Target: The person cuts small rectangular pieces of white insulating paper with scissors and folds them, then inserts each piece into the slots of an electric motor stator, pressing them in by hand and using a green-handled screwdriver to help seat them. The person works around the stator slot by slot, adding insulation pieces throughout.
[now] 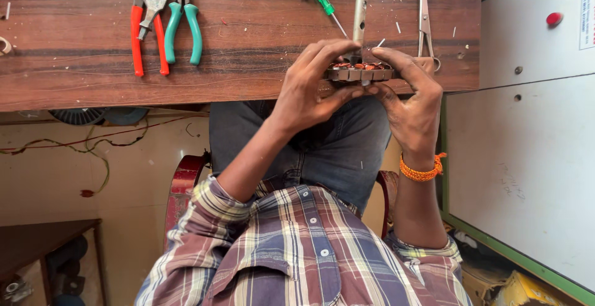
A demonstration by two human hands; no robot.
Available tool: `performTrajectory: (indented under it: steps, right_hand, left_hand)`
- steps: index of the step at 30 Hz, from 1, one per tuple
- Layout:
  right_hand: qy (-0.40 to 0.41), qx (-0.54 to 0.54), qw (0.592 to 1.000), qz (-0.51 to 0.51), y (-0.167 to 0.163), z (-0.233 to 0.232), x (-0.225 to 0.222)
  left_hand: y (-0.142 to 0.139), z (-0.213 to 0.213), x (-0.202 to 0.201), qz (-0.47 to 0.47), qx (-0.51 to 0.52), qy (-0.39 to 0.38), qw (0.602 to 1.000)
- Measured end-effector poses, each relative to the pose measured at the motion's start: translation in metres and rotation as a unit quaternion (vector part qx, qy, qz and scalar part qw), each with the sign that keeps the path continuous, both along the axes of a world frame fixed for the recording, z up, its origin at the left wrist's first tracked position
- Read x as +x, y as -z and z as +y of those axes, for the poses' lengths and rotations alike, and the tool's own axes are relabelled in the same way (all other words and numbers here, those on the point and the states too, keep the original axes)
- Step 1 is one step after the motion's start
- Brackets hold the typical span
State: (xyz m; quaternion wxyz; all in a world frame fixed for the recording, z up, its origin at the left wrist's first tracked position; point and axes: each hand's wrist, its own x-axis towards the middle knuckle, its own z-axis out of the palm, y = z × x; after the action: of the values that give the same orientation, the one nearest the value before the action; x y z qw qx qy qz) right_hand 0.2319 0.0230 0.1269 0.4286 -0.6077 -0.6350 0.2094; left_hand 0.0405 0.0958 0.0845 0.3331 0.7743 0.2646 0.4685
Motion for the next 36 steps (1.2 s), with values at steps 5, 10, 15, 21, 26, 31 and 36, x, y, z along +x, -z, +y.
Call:
performTrajectory:
  steps: [5, 10, 15, 21, 26, 31, 36]
  right_hand:
    - [0.002, -0.007, 1.0, 0.007, 0.009, -0.003, 0.001]
    - [0.004, 0.008, 1.0, -0.01, 0.019, -0.007, 0.001]
    - [0.019, 0.017, 1.0, -0.015, 0.023, -0.009, -0.002]
    - [0.026, 0.019, 0.999, -0.029, 0.024, -0.016, -0.005]
    - [0.043, -0.004, 0.999, 0.002, 0.023, -0.019, -0.009]
    - [0.044, -0.011, 0.998, 0.036, 0.026, -0.02, -0.011]
    - [0.053, 0.011, 0.998, -0.02, 0.031, -0.02, -0.016]
  left_hand:
    - [0.018, -0.014, 0.015, -0.043, -0.005, -0.043, 0.998]
    - [0.032, -0.017, 0.019, -0.062, 0.002, -0.06, 0.996]
    - [0.037, -0.017, 0.02, -0.076, 0.002, -0.057, 0.995]
    - [0.041, -0.017, 0.024, -0.096, 0.037, -0.056, 0.993]
    - [0.038, -0.013, 0.019, -0.098, 0.037, -0.027, 0.994]
    - [0.03, -0.01, 0.008, -0.059, -0.051, 0.007, 0.997]
    - [0.034, -0.009, 0.01, -0.036, -0.02, -0.011, 0.999]
